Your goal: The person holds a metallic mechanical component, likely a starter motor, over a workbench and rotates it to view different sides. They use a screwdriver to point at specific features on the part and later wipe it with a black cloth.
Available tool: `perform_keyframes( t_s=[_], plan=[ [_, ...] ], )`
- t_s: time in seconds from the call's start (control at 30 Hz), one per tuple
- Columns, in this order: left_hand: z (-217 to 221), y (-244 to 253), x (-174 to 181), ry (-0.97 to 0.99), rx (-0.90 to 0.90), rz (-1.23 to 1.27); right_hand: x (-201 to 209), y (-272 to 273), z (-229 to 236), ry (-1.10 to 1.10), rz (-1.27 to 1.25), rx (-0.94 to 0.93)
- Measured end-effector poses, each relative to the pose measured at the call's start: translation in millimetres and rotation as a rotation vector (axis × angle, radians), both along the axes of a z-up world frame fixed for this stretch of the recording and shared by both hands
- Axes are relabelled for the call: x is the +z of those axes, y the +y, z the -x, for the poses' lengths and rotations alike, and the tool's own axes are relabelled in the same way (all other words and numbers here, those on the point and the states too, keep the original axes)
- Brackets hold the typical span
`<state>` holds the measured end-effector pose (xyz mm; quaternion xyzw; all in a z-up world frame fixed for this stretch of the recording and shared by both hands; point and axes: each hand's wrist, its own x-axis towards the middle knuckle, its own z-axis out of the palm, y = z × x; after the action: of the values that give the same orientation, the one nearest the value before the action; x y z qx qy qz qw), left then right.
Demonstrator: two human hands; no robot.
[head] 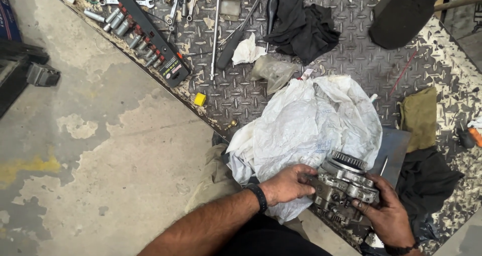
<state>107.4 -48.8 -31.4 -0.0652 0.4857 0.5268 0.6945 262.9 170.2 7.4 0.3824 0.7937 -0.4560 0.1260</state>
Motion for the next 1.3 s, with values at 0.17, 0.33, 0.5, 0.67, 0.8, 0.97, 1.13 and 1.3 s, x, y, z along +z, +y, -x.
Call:
perform_keyframes(
  t_s=[0.17,0.33,0.5,0.67,0.8,0.97,1.13,1.3],
  plan=[
    [1,-3,6,-0.015,0.004,-0.023,3,-2,0,-0.033,-0.044,0.007],
    [-1,-2,5,0.004,0.000,-0.016,-2,-1,-4,0.003,-0.065,0.029],
    [6,-4,17,0.035,-0.027,-0.002,7,-6,4,-0.029,-0.111,0.072],
    [3,-7,9,0.039,0.030,0.021,-4,-6,-2,0.020,-0.190,0.161],
    [-11,-8,-14,0.083,0.145,-0.042,-7,-8,-2,0.068,-0.214,0.205],
    [0,-8,5,0.091,0.232,-0.033,-2,-12,6,0.024,-0.208,0.240],
    [-2,1,-5,0.148,0.282,-0.022,0,-18,11,-0.005,-0.225,0.224],
    [7,8,7,0.161,0.273,0.042,-1,-20,12,0.105,-0.248,0.295]
  ],
)
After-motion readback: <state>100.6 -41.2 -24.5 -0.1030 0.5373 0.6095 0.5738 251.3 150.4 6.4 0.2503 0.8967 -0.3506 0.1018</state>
